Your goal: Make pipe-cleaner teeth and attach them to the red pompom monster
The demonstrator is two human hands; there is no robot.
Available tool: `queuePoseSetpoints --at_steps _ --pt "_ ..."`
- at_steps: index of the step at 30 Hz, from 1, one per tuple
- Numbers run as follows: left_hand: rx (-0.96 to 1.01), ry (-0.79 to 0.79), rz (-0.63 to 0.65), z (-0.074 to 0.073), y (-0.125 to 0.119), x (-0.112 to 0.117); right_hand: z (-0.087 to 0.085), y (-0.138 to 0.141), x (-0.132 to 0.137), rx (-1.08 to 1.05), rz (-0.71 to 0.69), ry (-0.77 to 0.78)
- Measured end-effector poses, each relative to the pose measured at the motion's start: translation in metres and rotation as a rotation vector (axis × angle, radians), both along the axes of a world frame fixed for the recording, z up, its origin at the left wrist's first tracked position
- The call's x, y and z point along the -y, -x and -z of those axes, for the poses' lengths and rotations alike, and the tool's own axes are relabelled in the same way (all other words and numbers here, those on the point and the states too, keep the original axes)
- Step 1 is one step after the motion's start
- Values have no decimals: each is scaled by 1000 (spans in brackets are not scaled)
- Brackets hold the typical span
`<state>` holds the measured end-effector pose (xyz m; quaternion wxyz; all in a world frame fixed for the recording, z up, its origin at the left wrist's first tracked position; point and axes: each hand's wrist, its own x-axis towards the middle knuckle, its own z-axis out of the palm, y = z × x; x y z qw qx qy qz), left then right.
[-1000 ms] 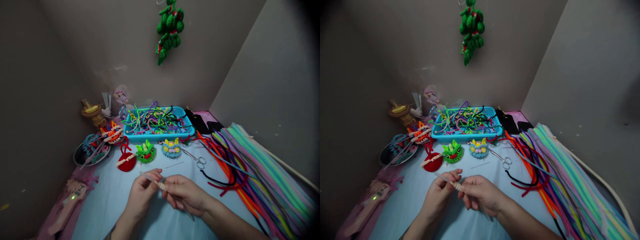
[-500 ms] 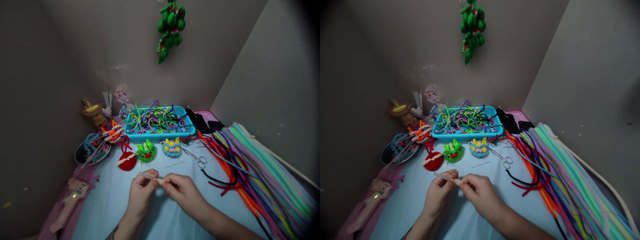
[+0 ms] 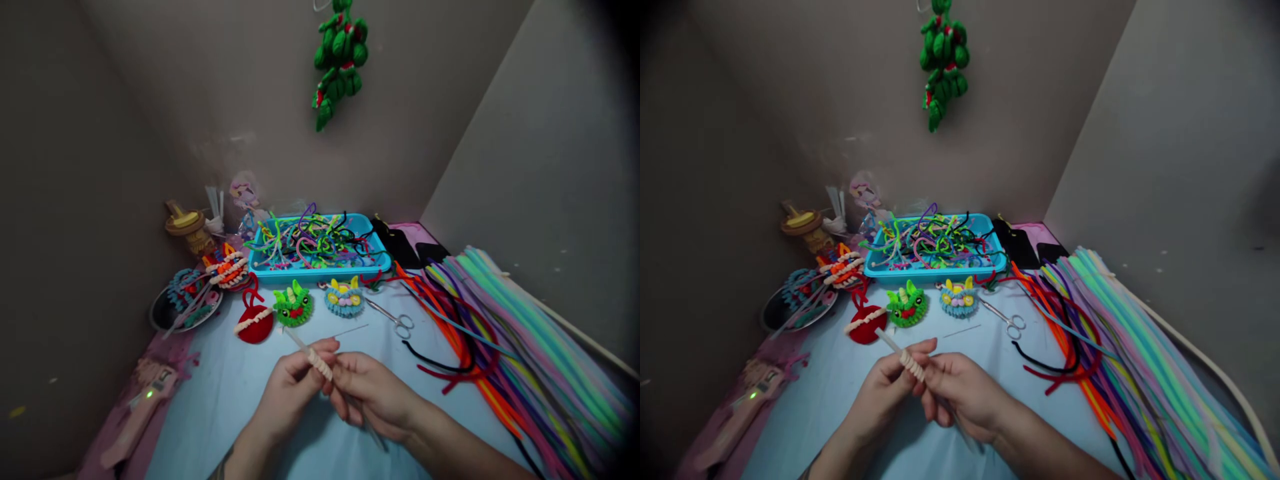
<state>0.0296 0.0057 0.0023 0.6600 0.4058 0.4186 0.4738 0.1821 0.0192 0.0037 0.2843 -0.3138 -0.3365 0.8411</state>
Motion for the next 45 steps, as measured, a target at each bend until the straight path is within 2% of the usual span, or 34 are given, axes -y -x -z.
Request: queuePoseSetpoints --at_steps 3,9,13,16,26,31,37,41,43,45 --pt "14 -54 -4 -1 1 -1 3 0 0 -59 -6 34" --pt "33 -33 9 1 -1 0 5 -3 -4 -122 -51 194" --pt "-4 -118 24 2 0 0 2 -3 -3 -110 -79 242" --pt "-13 -144 -12 2 0 0 0 -1 -1 -41 -46 122" --pt "-2 11 -204 12 -7 0 -7 4 3 451 166 -389" --pt "205 142 -293 5 -9 -1 -6 2 3 427 144 -446" --pt "378 143 -402 -6 -10 -2 -5 0 4 556 107 -563" --pt "402 81 -559 -13 4 -9 -4 0 3 649 97 -670" --pt "419 24 -656 -18 21 -16 -1 -2 0 728 78 -766" --pt "451 -66 -807 -24 39 -22 2 -5 -6 867 58 -903"
